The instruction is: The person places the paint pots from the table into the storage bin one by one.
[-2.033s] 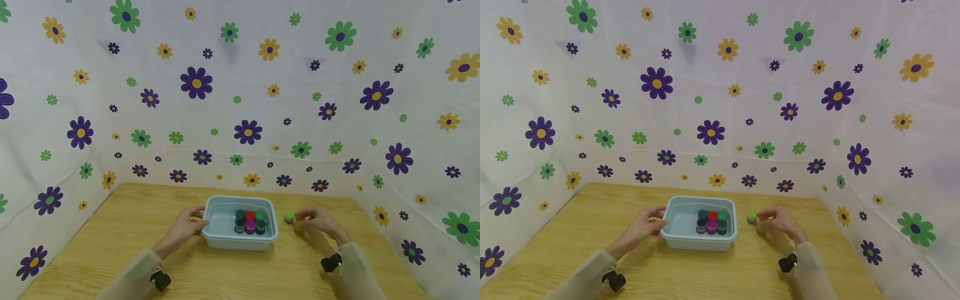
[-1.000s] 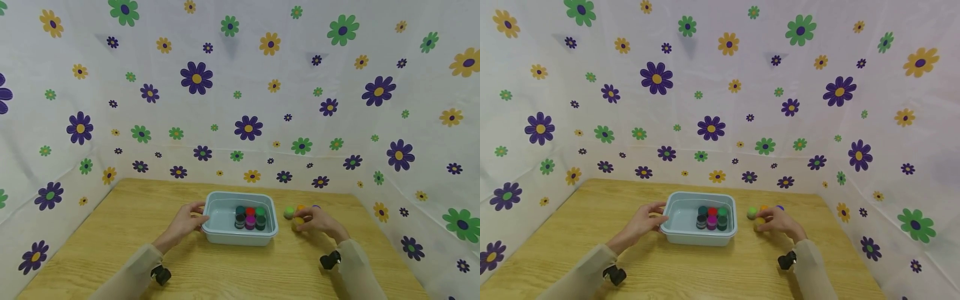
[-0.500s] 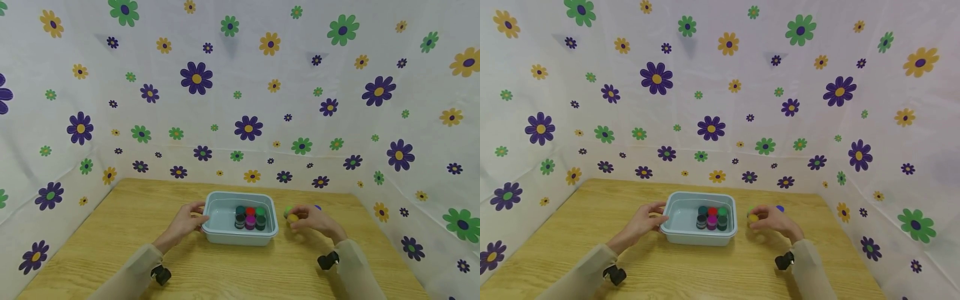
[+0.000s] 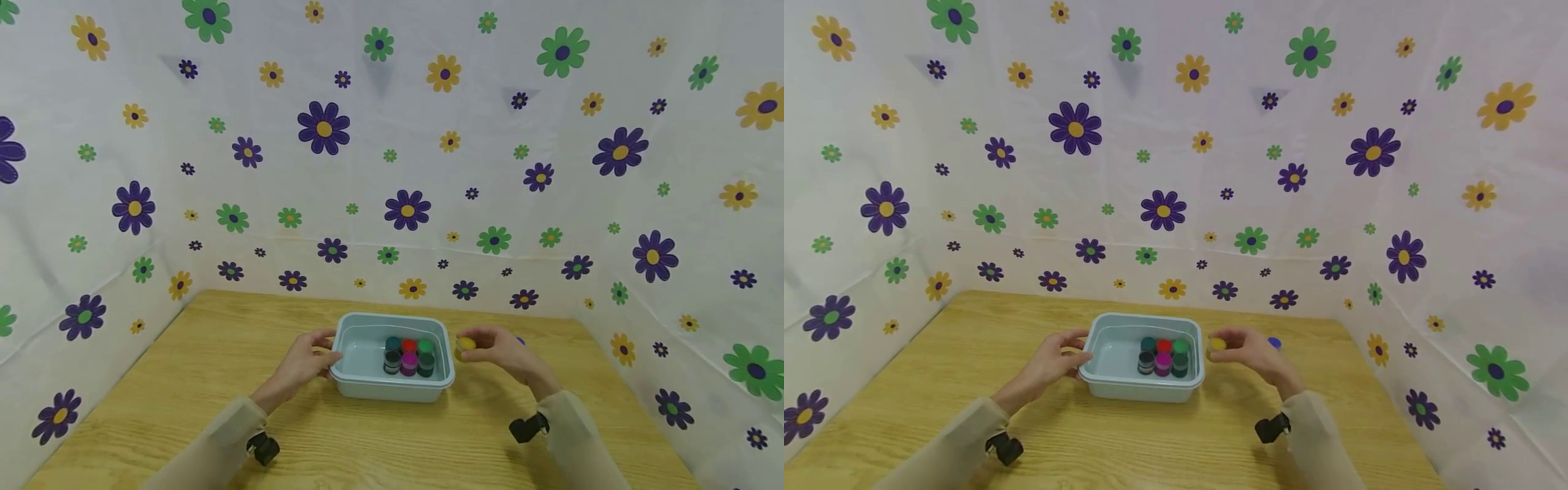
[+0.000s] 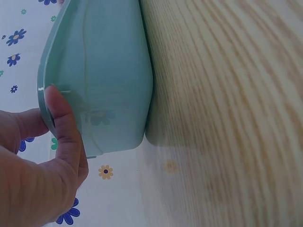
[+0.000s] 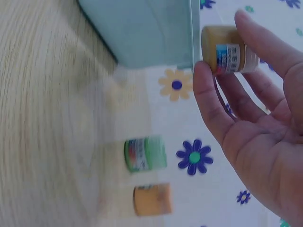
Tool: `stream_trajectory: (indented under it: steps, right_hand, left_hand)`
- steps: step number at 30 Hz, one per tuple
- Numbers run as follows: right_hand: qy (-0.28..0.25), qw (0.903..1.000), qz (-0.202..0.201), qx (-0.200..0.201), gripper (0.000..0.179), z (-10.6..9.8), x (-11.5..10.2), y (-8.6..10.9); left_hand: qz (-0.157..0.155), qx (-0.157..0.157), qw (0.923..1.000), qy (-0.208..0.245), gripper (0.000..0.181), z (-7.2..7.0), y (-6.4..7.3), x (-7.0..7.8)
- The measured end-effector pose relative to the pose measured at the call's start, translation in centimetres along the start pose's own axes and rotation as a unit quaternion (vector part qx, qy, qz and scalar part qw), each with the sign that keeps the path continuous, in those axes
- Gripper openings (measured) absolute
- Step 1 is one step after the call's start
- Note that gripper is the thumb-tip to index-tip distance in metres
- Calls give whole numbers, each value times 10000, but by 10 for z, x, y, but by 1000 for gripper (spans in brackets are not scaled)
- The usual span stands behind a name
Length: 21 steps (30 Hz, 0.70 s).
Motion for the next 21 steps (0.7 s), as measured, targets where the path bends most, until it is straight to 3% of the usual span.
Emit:
stream_trajectory:
  steps: [10,21]
  right_hand:
    - [6,9999,-108,35,52,18,-26,-13]
    - [324,9990,-318,20,47,42,-38,-33]
  left_hand:
    - [77,-62,9998,177,54,2,-1,0]
    - [53,-37,9999,121,54,1,-2,-2]
Point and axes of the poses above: each hand's wrist, its own y-axis away from the middle knuckle, its own z-axis out of the palm, x = y × z, the point moved 3 cm from there along -y, towards the middle knuckle, and after that the axes turned 3 degrees about z, right-handed, at the moved point
